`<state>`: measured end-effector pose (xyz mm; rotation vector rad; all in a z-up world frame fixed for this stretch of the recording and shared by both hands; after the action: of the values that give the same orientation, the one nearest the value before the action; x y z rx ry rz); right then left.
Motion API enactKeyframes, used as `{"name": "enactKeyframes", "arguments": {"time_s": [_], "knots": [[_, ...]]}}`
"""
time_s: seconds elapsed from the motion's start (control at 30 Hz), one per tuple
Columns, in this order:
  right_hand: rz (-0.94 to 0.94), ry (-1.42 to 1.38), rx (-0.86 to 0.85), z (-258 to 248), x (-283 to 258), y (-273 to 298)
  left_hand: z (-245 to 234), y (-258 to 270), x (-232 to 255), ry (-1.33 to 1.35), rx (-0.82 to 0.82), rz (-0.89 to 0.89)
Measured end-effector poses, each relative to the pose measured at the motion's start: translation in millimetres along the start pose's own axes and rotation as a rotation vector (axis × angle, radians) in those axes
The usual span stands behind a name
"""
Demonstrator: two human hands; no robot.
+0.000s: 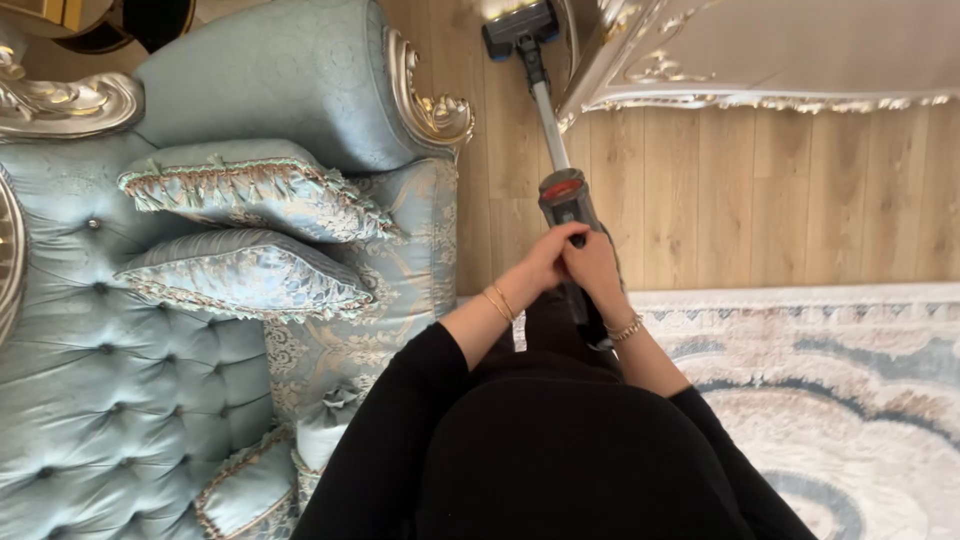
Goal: Vacuum the rug and wooden floor in a bedroom using a handheld vacuum cleaner.
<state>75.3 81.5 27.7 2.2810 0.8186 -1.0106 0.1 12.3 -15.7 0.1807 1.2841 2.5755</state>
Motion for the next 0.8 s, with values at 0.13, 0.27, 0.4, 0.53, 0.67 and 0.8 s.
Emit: {"name": "enactKeyframes", "arguments": {"time_s": [0.13,0.27,0.4,0.53,0.67,0.8], "knots": [[0.028,-0.038,-0.014,-13.6,0.5,41.0,-2.0,11.5,-46.9,-0.027,-0.017,-0.026],[0.171,-0.193,-0.047,-9.3,0.7,90.9,-36.6,-5.1,-100.4,-0.061,0.060,0.020],[0.196,-0.229,-0.093,5.0,-1.7,141.5,-46.5,36.1,-152.4,0.202,0.126,0.144],[0.211,-0.241,-0.089,10.2,22.4,191.2,-43.7,60.7,-183.0,0.088,0.216,0.320],[0.207,-0.394,-0.052,22.7,59.6,243.3,-65.7,54.7,-243.0,0.036,0.282,0.291],[0.121,-0.506,-0.024,24.8,91.0,267.0,-71.0,52.7,-273.0,0.043,0.271,0.246]]}}
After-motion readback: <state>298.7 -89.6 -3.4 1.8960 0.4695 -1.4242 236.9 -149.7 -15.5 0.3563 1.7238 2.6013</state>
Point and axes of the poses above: each hand's wrist, its own y-axis away from the middle knuckle, its own z-axis out of the palm, x = y × z, the point moved 2 cm from there along -y, towards the middle knuckle, and after that the axes turned 10 degrees about -z, right-handed, at the moved point
